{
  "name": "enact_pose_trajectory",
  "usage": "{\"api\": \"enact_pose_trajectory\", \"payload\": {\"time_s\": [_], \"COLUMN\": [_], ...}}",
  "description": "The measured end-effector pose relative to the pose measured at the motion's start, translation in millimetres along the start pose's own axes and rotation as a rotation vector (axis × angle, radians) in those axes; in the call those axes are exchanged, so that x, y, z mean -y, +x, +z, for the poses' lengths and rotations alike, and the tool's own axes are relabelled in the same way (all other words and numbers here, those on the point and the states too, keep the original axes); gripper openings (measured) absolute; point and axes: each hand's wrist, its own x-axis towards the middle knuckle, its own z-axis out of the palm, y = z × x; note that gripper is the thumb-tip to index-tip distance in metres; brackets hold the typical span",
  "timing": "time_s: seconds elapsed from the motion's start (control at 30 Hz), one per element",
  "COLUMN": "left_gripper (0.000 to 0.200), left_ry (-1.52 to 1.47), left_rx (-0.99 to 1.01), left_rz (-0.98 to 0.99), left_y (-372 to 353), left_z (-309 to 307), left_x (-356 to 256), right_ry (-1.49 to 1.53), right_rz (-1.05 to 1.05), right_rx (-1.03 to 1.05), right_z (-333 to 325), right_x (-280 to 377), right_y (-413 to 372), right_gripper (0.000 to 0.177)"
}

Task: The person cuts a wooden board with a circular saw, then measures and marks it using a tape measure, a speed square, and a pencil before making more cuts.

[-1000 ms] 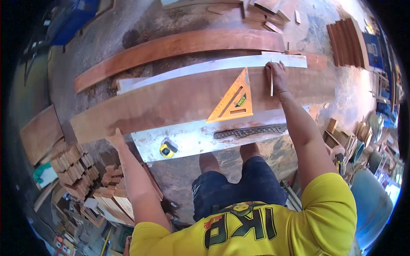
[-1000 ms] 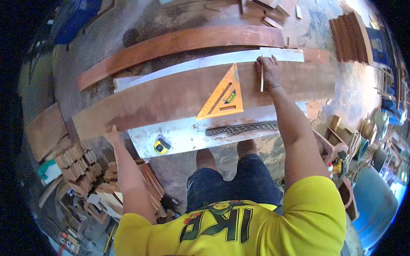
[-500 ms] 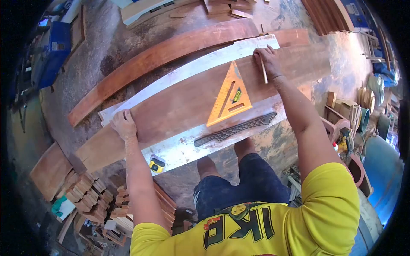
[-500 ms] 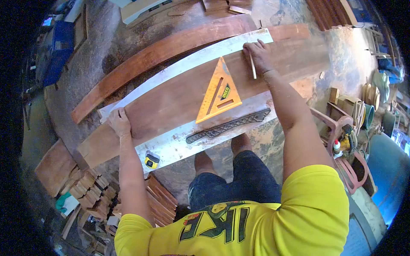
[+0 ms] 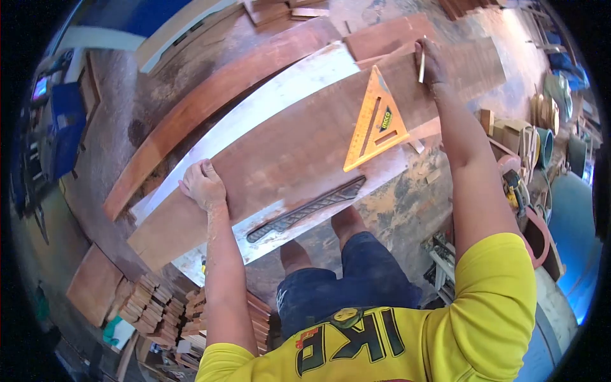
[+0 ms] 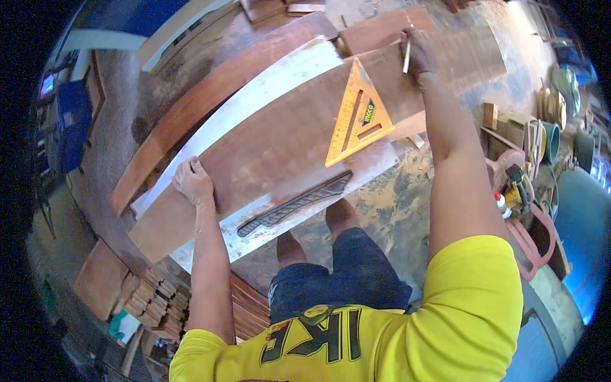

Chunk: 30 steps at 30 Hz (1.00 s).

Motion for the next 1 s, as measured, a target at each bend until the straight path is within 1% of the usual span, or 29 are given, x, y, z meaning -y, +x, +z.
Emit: {"api": "enact_pose_trajectory", "payload": {"time_s": [0.07, 0.1, 0.17, 0.2, 0.27, 0.33, 0.4, 0.47, 0.53, 0.57, 0.63, 0.7, 0.73, 0.8, 0.87, 0.9, 0.97, 1.0], "left_gripper": [0.028, 0.028, 0.028, 0.028, 0.028, 0.029, 0.029, 0.030, 0.030, 0.031, 0.031, 0.030, 0.030, 0.028, 0.027, 0.028, 0.028, 0.023], "left_ry": [0.019, 0.020, 0.071, 0.071, 0.069, 0.070, 0.098, 0.097, 0.091, 0.097, 0.104, 0.067, 0.069, 0.076, 0.082, 0.083, 0.062, 0.093], "left_rx": [0.045, 0.043, 0.034, 0.031, 0.035, 0.036, 0.041, 0.067, 0.085, 0.083, 0.082, 0.023, 0.025, -0.001, -0.003, -0.009, 0.074, -0.082], "left_rz": [-0.027, -0.006, -0.009, 0.012, 0.014, 0.027, 0.036, 0.033, 0.014, 0.010, -0.010, 0.012, -0.007, 0.017, 0.021, 0.008, -0.052, 0.027], "left_y": [1.0, 1.7, 0.7, -1.0, 0.9, 0.3, 0.7, 1.6, 2.9, 2.6, -0.5, -0.5, -2.0, -2.8, -2.9, -3.4, 0.1, -2.2], "left_z": [4.5, 5.2, 6.0, 6.1, 6.9, 5.4, 7.9, 4.6, 3.2, 3.3, 3.4, 4.0, 3.4, 3.1, 8.7, 5.7, -4.3, -6.7], "left_x": [-16.0, -18.1, -18.8, -16.8, -14.4, -15.9, -12.6, -13.1, -15.4, -16.0, -18.0, -19.0, -20.1, -21.8, -14.2, -17.6, -22.0, -25.3], "right_ry": [-0.001, -0.002, 0.029, 0.026, 0.166, 0.506, 0.502, 0.322, 0.343, 0.345, 0.296, 0.275, 0.250, 0.246, 0.209, 0.231, 0.320, 0.366], "right_rz": [0.045, 0.063, 0.013, 0.030, 0.124, 0.150, 0.027, -0.062, 0.025, 0.017, 0.093, 0.085, 0.083, 0.044, 0.084, 0.046, 0.089, 0.086], "right_rx": [0.000, -0.011, -0.040, -0.052, -0.122, -0.105, -0.119, -0.014, 0.088, 0.088, 0.179, 0.195, 0.208, 0.207, 0.214, 0.204, 0.235, 0.180], "right_z": [0.2, -0.8, -7.3, -11.2, -16.6, -0.3, -28.4, -45.4, -50.9, -47.7, -43.8, -40.4, -40.1, -40.6, -42.0, -44.2, -39.7, -32.2], "right_x": [-17.9, -20.6, -19.3, -13.3, 3.3, 10.6, 64.5, 92.4, 109.9, 111.4, 113.6, 112.5, 112.0, 113.1, 121.1, 126.8, 133.9, 129.4], "right_y": [2.9, 1.0, -1.6, -4.6, -4.7, -26.1, -66.7, -119.0, -162.1, -168.8, -175.1, -175.9, -176.1, -174.3, -175.7, -173.6, -174.8, -181.4], "right_gripper": [0.022, 0.022, 0.024, 0.024, 0.024, 0.039, 0.051, 0.059, 0.063, 0.063, 0.070, 0.070, 0.069, 0.067, 0.065, 0.062, 0.059, 0.058]}}
